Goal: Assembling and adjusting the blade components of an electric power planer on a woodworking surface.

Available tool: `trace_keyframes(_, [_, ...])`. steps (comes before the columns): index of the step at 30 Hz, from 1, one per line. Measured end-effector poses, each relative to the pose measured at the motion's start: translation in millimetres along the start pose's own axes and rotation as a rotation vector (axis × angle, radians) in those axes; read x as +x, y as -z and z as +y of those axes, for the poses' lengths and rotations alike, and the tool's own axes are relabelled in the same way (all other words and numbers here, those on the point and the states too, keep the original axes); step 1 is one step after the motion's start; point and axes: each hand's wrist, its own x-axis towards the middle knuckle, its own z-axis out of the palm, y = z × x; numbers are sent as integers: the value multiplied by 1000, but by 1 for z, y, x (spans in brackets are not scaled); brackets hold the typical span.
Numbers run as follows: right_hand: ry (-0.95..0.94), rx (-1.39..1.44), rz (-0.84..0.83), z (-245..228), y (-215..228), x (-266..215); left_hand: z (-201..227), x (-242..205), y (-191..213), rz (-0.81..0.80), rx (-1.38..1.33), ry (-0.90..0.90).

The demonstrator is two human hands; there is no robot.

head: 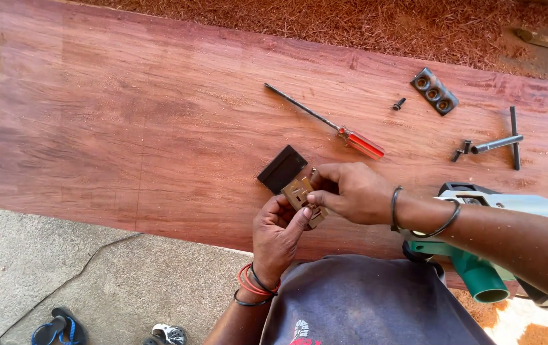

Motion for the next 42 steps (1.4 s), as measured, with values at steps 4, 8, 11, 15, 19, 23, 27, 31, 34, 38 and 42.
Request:
trace_keyframes(4, [-202, 27, -63, -3, 11, -1, 0, -4, 11, 33, 24, 34])
trace_keyframes(8, [-93, -388, -96, 16, 11, 3, -6, -6, 28, 108, 64, 14])
trace_keyframes(11, [96, -482, -20, 21, 8, 5, -2, -8, 33, 116, 22, -3])
trace_keyframes(15, [289, -704, 237, 11, 25, 4, 1, -13, 34, 106, 22, -24])
trace_keyframes(19, [137, -487, 147, -2, 37, -9, 3, -11, 28, 67, 25, 98])
trace_keyframes(23, [53, -240, -31, -13, 32, -24, -2, -7, 14, -128, 78, 110])
trace_keyframes(27, [-63, -210, -22, -8, 40, -33, 2, -6, -4, -212, 151, 212])
trace_keyframes(31, [30, -172, -54, 1, 46, -42, 7, -4, -21, -304, 144, 192])
trace_keyframes(34, [-36, -94, -110, -7, 48, -49, 16, -4, -29, -373, 116, 200])
trace_keyframes(38, [38, -73, 34, -10, 65, -75, 32, 0, -43, -388, 268, 81])
trace_keyframes(42, [126, 50, 239, -10, 108, -126, 58, 8, -50, -324, 384, -106])
